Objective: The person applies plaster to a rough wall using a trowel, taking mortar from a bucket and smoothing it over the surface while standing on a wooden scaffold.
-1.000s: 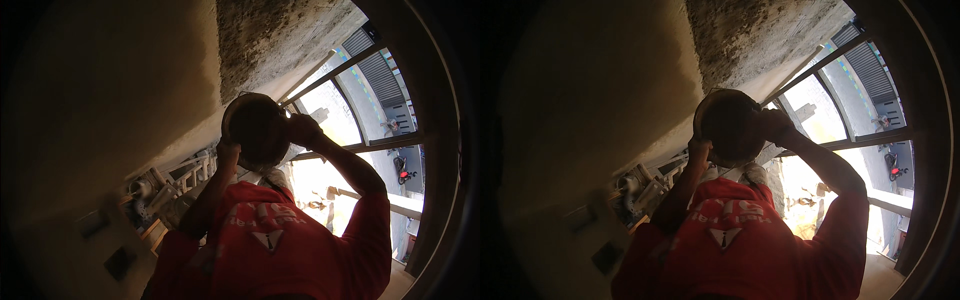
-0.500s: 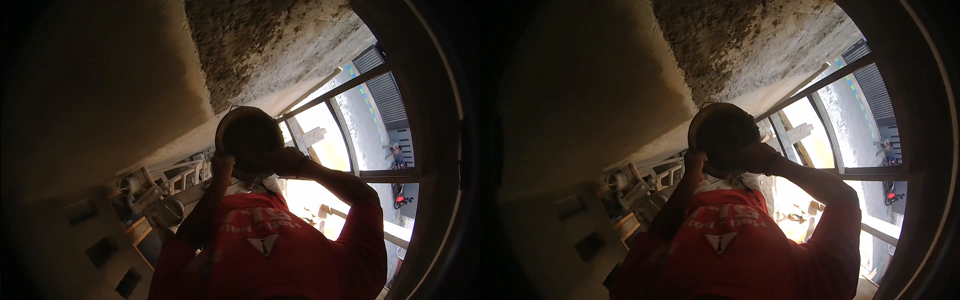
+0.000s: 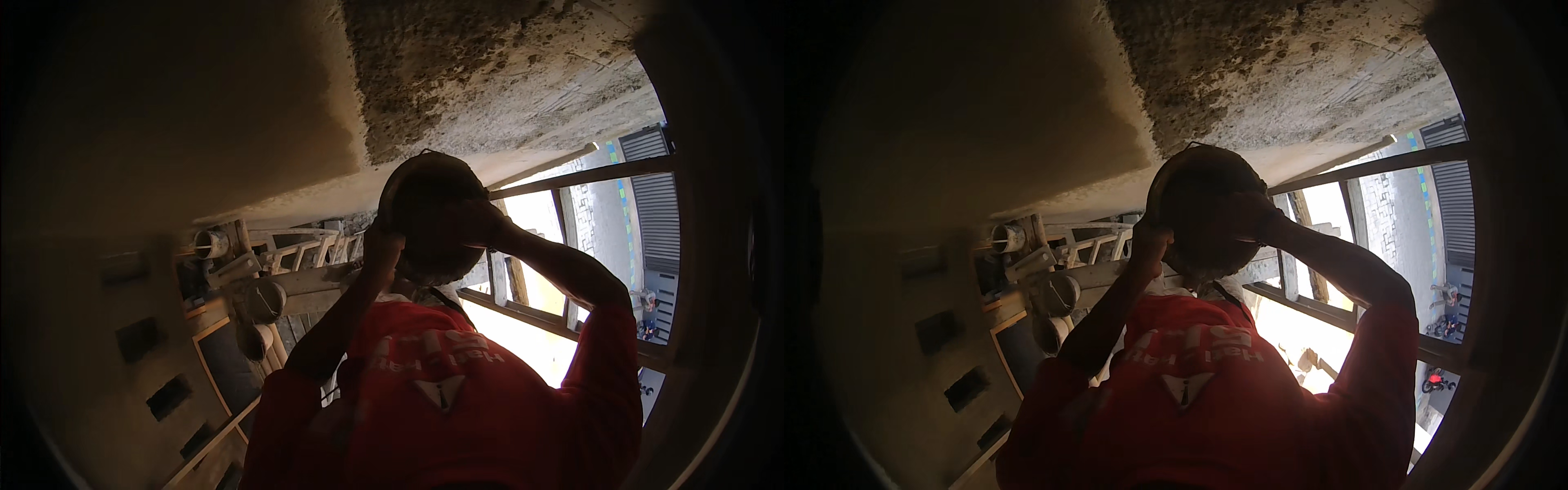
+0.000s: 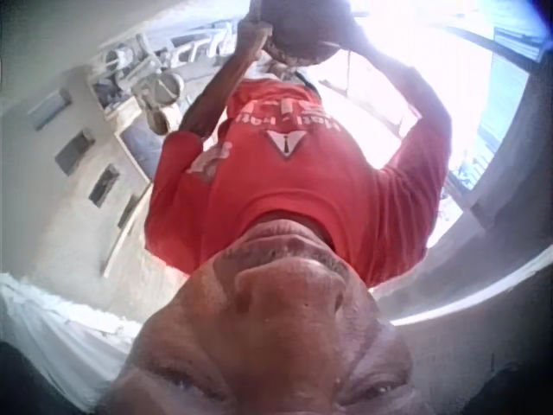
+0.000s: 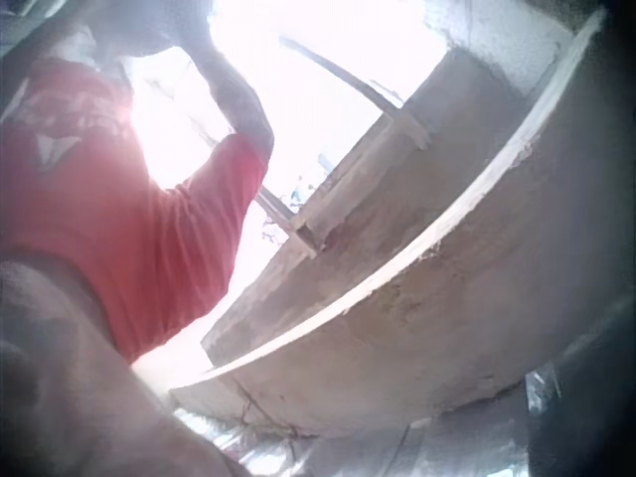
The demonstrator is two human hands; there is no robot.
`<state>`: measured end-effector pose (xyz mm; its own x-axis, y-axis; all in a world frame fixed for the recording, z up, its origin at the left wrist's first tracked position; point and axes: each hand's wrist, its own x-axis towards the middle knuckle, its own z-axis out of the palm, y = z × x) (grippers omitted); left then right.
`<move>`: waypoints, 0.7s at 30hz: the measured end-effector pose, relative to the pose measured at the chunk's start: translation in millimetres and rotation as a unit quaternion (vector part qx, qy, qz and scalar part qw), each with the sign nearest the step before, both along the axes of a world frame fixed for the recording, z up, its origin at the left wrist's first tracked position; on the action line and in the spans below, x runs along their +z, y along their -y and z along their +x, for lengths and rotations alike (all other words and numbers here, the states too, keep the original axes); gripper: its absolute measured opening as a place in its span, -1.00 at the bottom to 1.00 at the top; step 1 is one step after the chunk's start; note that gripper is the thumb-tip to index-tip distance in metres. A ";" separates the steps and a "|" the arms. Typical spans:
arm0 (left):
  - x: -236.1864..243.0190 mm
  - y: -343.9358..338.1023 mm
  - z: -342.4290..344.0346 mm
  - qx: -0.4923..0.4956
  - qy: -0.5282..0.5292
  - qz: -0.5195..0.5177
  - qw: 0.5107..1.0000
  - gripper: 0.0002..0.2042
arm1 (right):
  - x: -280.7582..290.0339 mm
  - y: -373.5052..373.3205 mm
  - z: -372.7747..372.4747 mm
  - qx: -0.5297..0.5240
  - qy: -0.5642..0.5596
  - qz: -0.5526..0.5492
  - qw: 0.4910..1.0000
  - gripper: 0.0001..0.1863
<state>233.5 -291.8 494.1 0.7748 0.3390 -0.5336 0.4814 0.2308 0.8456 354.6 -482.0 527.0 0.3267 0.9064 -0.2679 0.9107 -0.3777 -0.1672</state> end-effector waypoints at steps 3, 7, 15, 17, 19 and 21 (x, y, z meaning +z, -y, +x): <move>4.1 -11.6 -2.5 0.053 -0.033 -0.089 0.994 -0.63 | -22.1 -3.5 -6.7 0.100 0.069 0.022 0.992 -0.78; -38.9 -29.5 -10.7 0.029 0.019 0.045 0.998 -0.59 | 21.8 -30.1 -20.7 0.067 -0.048 -0.140 0.987 -0.73; 1.8 -40.7 -30.6 0.145 0.057 0.078 0.985 -0.44 | 75.0 -40.3 17.5 0.043 0.222 -0.098 0.969 -0.81; 30.6 -49.3 -32.1 0.129 0.035 0.038 0.990 -0.43 | 35.2 -38.9 22.6 0.036 0.217 -0.124 0.968 -0.83; 45.7 -54.3 -30.9 0.156 0.019 0.008 0.988 -0.51 | 13.0 -51.9 19.3 -0.018 0.081 -0.158 0.984 -0.79; 44.6 -55.8 -29.6 0.173 -0.001 -0.007 0.985 -0.52 | 3.4 -66.5 -2.0 -0.086 -0.039 -0.169 0.981 -0.77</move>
<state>203.9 -236.0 538.6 0.6131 0.5760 -0.5407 0.3724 0.3930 0.8408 352.6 -415.5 530.4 0.4341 0.6948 -0.5734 0.8180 -0.5707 -0.0723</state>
